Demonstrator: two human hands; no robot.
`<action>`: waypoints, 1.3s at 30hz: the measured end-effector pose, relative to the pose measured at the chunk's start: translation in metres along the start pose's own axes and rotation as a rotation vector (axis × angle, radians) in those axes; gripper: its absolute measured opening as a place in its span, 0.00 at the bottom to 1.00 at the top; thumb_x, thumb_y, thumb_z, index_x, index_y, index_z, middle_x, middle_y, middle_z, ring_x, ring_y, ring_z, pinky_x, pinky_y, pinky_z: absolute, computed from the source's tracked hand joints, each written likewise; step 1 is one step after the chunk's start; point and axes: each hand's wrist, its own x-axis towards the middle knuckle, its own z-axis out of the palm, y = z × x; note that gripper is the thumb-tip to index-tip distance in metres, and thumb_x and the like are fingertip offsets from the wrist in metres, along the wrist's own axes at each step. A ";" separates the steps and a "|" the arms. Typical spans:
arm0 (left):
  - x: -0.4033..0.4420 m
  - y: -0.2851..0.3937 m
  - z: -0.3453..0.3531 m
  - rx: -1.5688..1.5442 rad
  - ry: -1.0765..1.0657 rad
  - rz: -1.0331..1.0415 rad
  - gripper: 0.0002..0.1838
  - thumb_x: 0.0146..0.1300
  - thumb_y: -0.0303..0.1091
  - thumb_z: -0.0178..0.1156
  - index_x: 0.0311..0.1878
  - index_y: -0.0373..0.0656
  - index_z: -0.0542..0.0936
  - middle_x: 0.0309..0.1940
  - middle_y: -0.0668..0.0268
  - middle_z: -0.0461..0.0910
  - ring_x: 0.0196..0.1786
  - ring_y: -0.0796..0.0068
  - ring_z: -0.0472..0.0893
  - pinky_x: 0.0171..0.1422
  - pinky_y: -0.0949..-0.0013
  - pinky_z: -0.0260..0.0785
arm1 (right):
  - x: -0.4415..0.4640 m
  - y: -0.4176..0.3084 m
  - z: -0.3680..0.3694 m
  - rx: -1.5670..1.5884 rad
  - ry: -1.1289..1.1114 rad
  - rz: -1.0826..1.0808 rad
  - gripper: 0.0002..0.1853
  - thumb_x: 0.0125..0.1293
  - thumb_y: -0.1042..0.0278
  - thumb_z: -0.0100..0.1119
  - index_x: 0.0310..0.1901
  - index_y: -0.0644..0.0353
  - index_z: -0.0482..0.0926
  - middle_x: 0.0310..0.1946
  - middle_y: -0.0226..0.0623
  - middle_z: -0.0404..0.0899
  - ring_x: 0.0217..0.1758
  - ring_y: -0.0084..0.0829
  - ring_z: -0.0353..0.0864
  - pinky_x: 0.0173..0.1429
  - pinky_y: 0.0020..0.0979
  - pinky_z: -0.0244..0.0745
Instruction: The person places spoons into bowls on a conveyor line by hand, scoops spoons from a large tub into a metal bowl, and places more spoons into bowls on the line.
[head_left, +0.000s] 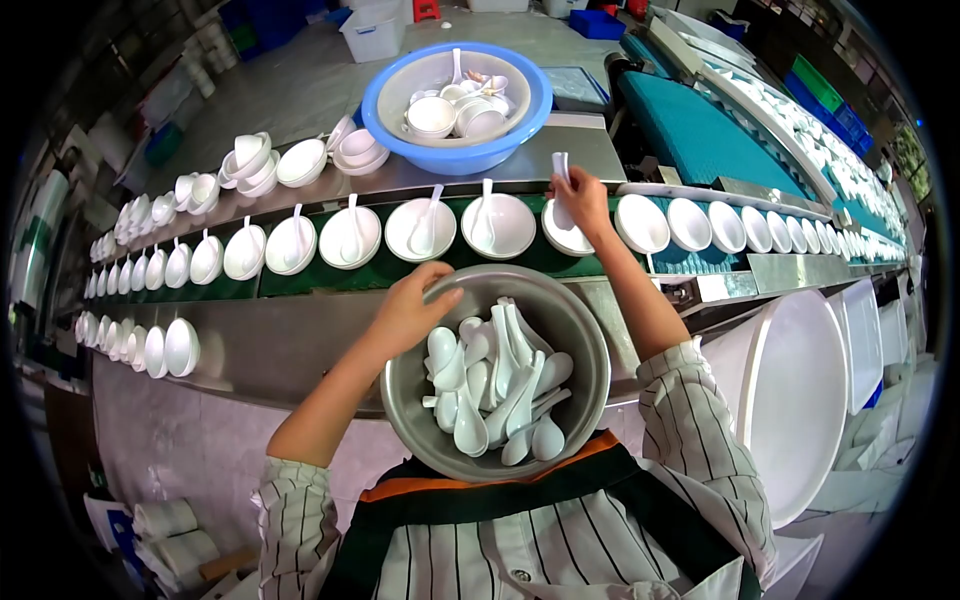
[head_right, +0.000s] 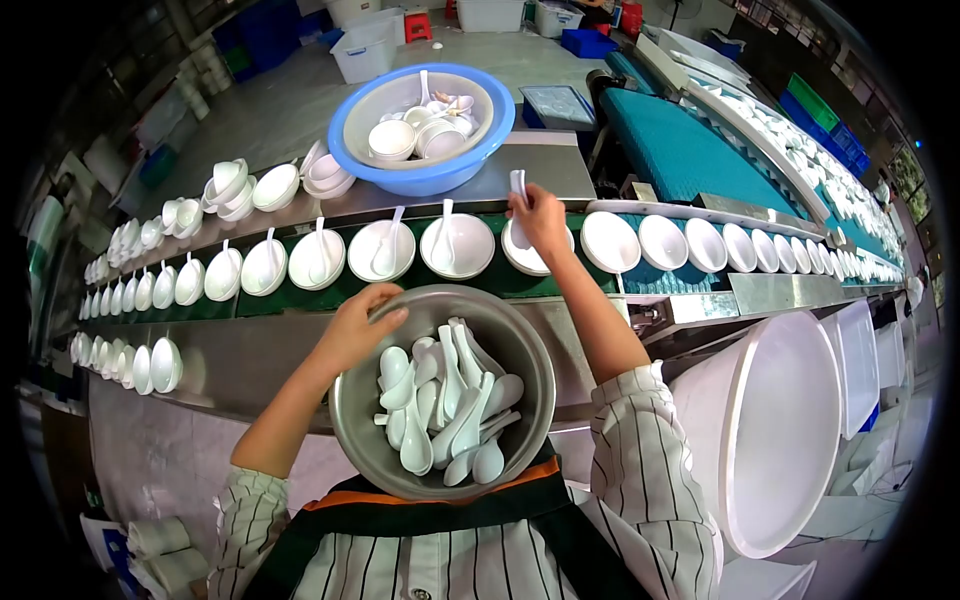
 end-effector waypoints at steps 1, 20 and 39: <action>-0.003 0.002 0.003 0.049 0.062 0.008 0.22 0.57 0.37 0.61 0.53 0.35 0.72 0.46 0.56 0.77 0.50 0.62 0.76 0.58 0.63 0.65 | 0.000 -0.001 -0.005 0.015 0.005 0.016 0.15 0.62 0.60 0.58 0.32 0.68 0.78 0.22 0.43 0.80 0.29 0.35 0.85 0.33 0.31 0.75; 0.034 0.042 0.048 1.014 -0.776 0.761 0.05 0.51 0.26 0.55 0.30 0.39 0.79 0.31 0.58 0.79 0.38 0.60 0.78 0.45 0.61 0.69 | -0.022 0.024 -0.060 -0.359 0.022 -0.246 0.15 0.61 0.63 0.59 0.45 0.65 0.76 0.39 0.49 0.79 0.43 0.42 0.81 0.42 0.36 0.75; 0.051 0.071 -0.057 0.189 -0.689 0.014 0.20 0.51 0.22 0.58 0.50 0.36 0.70 0.29 0.62 0.77 0.27 0.79 0.76 0.31 0.75 0.68 | -0.099 -0.102 -0.041 0.293 -0.944 0.106 0.19 0.62 0.52 0.60 0.40 0.64 0.80 0.32 0.32 0.81 0.37 0.21 0.77 0.47 0.26 0.70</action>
